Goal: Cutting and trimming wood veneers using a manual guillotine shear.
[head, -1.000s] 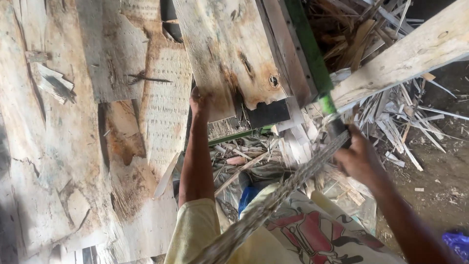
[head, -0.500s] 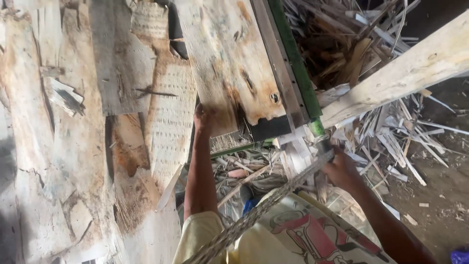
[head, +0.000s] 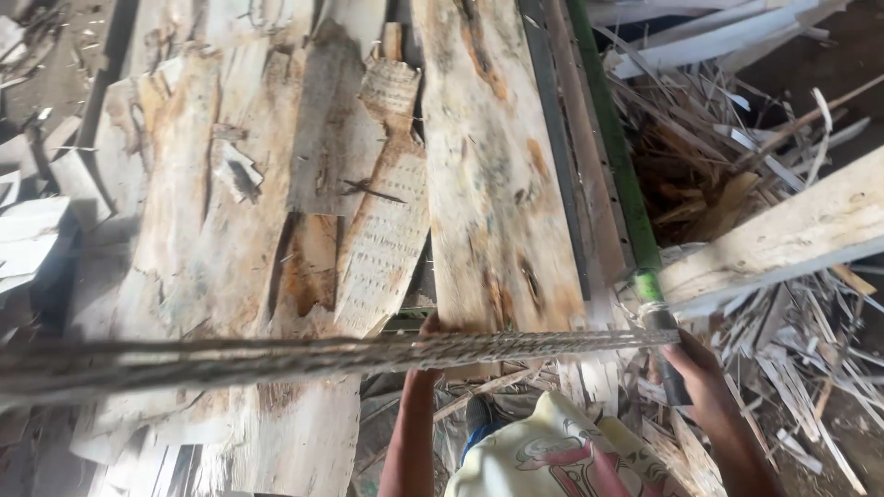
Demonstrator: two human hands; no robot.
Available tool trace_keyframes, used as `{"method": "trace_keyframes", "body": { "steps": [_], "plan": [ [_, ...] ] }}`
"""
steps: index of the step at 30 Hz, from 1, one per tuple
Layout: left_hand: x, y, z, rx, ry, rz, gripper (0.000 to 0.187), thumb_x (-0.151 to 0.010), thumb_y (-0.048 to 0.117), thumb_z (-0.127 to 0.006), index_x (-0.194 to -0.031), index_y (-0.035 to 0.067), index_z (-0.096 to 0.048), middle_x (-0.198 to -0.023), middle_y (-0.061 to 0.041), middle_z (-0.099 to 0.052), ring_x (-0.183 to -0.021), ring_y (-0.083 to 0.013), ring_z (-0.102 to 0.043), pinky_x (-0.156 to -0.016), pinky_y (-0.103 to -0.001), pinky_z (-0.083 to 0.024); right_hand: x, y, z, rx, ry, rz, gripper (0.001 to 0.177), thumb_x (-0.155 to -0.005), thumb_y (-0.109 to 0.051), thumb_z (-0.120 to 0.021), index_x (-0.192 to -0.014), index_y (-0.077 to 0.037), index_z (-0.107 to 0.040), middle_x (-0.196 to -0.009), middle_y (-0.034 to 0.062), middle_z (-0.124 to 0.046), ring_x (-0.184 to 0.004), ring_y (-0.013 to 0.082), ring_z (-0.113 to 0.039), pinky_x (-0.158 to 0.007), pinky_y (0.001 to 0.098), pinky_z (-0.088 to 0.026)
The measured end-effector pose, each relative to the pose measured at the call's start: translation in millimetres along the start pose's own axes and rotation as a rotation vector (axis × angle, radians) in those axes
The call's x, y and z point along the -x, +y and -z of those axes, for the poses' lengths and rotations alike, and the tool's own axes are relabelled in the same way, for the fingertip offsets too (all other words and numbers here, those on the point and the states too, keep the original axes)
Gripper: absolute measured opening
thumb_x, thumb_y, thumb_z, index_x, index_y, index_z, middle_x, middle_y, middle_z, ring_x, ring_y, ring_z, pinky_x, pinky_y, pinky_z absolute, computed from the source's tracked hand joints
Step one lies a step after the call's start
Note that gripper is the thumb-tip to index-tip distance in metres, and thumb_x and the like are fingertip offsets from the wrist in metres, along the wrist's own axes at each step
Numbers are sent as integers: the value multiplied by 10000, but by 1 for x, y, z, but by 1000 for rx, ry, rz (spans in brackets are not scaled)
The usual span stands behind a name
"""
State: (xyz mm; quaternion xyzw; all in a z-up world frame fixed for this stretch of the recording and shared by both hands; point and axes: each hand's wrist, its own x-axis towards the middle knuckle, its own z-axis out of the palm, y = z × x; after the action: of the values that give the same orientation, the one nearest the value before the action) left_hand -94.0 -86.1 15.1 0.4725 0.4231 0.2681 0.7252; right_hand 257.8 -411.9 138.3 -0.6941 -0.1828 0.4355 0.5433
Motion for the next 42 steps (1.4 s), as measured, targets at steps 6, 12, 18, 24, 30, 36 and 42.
{"method": "trace_keyframes", "body": {
  "steps": [6, 12, 18, 24, 30, 36, 42],
  "plan": [
    [53, 21, -13, 294, -71, 159, 419, -853, 143, -729, -1242, 8, -650, -1070, -96, -720, -914, -213, -697, -796, -392, -617, -20, 96, -34, -104, -13, -25, 590, -952, -403, -603, -1380, -6, -517, -1142, 192, -670, -942, 267, -672, -811, 361, -561],
    [42, 34, -21, 190, -43, 95, 559, -804, 48, -756, -1344, 44, -609, -1160, -108, -722, -1017, -213, -679, -914, -383, -587, -43, 114, -81, 126, -30, -154, 742, -850, -375, -749, -1409, 35, -484, -1259, 210, -635, -1104, 285, -681, -931, 387, -552],
    [65, 52, -22, 221, -83, 88, 578, -767, 9, -743, -1330, 25, -614, -1160, -112, -727, -1023, -240, -685, -932, -415, -587, -35, 100, -75, 171, -56, -231, 730, -882, -320, -793, -1370, 127, -485, -1216, 379, -686, -1134, 492, -655, -1013, 527, -503],
    [76, 38, -10, 280, -96, 241, 574, -761, 40, -774, -1312, -7, -619, -1176, -134, -726, -1048, -262, -693, -960, -435, -578, -38, 204, -31, 963, -226, 262, 466, -925, -223, -546, -1358, -178, -715, -1567, 178, -459, -1465, 287, -437, -1220, 400, -325],
    [16, 46, -11, 107, -62, 154, 604, -765, 115, -800, -1320, 11, -586, -1175, -151, -716, -1064, -270, -684, -958, -440, -581, -28, 141, -73, 609, -229, 52, 427, -975, -353, -649, -1354, -160, -618, -1568, 242, -448, -1451, 424, -429, -1198, 545, -321],
    [2, 22, -24, 360, -251, -127, 519, -942, 78, -696, -1437, -26, -580, -1217, -129, -712, -1006, -193, -638, -899, -327, -545, -33, 186, -95, 973, -277, 543, 397, -811, -299, -724, -1182, -159, -703, -1344, 136, -605, -1290, 352, -539, -1026, 435, -503],
    [86, 147, -38, -248, -133, -295, 545, -860, -57, -649, -1395, 1, -566, -1183, -105, -725, -1034, -147, -618, -934, -297, -527, -31, 195, -139, 1258, -231, 941, 584, -595, -195, -808, -1153, -147, -644, -1251, 207, -610, -1260, 450, -510, -913, 493, -542]
  ]
}}
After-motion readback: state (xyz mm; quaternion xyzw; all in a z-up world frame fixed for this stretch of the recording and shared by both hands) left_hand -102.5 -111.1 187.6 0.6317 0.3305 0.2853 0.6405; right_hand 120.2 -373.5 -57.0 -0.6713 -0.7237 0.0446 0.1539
